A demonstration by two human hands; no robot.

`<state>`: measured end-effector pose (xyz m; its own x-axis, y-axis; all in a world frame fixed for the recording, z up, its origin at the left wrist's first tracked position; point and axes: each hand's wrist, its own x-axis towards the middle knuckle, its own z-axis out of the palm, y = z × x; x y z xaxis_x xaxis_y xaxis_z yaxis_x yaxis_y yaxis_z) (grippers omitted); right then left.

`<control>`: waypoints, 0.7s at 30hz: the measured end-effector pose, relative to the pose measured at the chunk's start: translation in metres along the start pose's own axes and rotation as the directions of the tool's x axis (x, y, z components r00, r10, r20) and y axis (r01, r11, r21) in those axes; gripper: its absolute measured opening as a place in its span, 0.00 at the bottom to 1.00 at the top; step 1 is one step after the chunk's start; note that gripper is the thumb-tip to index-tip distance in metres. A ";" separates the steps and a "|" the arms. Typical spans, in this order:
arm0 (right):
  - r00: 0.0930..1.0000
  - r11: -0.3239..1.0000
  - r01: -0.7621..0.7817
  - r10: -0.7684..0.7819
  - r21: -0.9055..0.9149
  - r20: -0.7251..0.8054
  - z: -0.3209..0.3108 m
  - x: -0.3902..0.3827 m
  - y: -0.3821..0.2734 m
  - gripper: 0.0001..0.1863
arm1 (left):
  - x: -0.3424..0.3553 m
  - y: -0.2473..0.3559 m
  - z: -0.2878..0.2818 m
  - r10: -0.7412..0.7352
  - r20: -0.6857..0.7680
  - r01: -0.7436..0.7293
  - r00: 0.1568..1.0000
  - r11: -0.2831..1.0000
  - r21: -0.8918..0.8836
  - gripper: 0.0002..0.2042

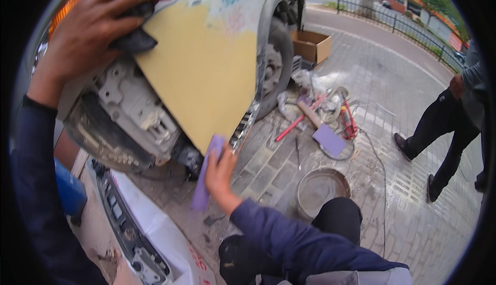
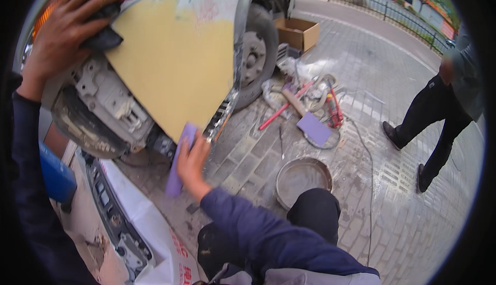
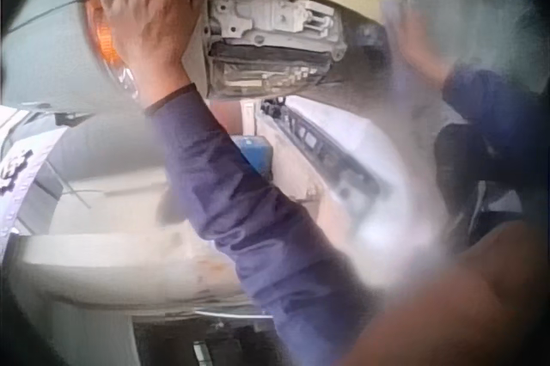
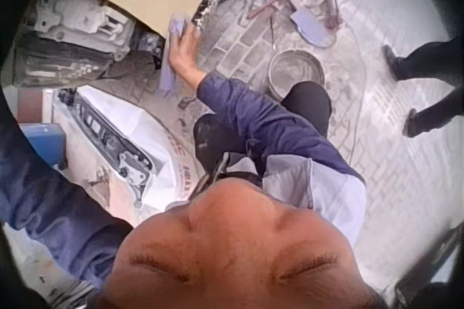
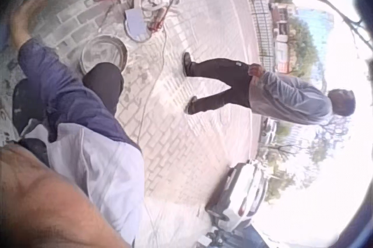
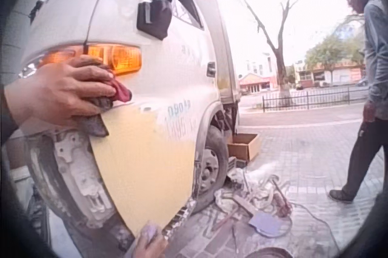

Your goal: The person kneels and sands a yellow-patched area on a white vehicle bumper using a purple sanding block. They repeatedly rub the surface and occasionally wipe it with a dark cloth.

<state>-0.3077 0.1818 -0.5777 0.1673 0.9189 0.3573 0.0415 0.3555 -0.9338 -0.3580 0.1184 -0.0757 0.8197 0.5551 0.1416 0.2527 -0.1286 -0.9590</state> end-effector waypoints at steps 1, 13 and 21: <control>0.999 0.999 -0.050 0.050 -0.006 0.019 0.000 0.016 0.006 0.31 | 0.001 0.004 -0.003 0.033 -0.030 -0.032 0.999 0.999 0.022 0.18; 0.989 0.993 -0.099 0.105 0.064 -0.101 0.007 0.019 -0.014 0.31 | 0.002 0.014 -0.012 0.029 0.087 -0.044 0.996 0.985 0.169 0.19; 0.997 0.999 -0.004 0.008 0.053 -0.073 0.002 0.031 -0.027 0.29 | -0.001 0.012 -0.014 0.097 0.052 -0.104 0.994 0.982 0.155 0.17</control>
<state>-0.3055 0.2009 -0.5419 0.2390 0.9068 0.3474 -0.0110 0.3603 -0.9328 -0.3482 0.1046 -0.0839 0.8124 0.5821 0.0346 0.0831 -0.0568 -0.9949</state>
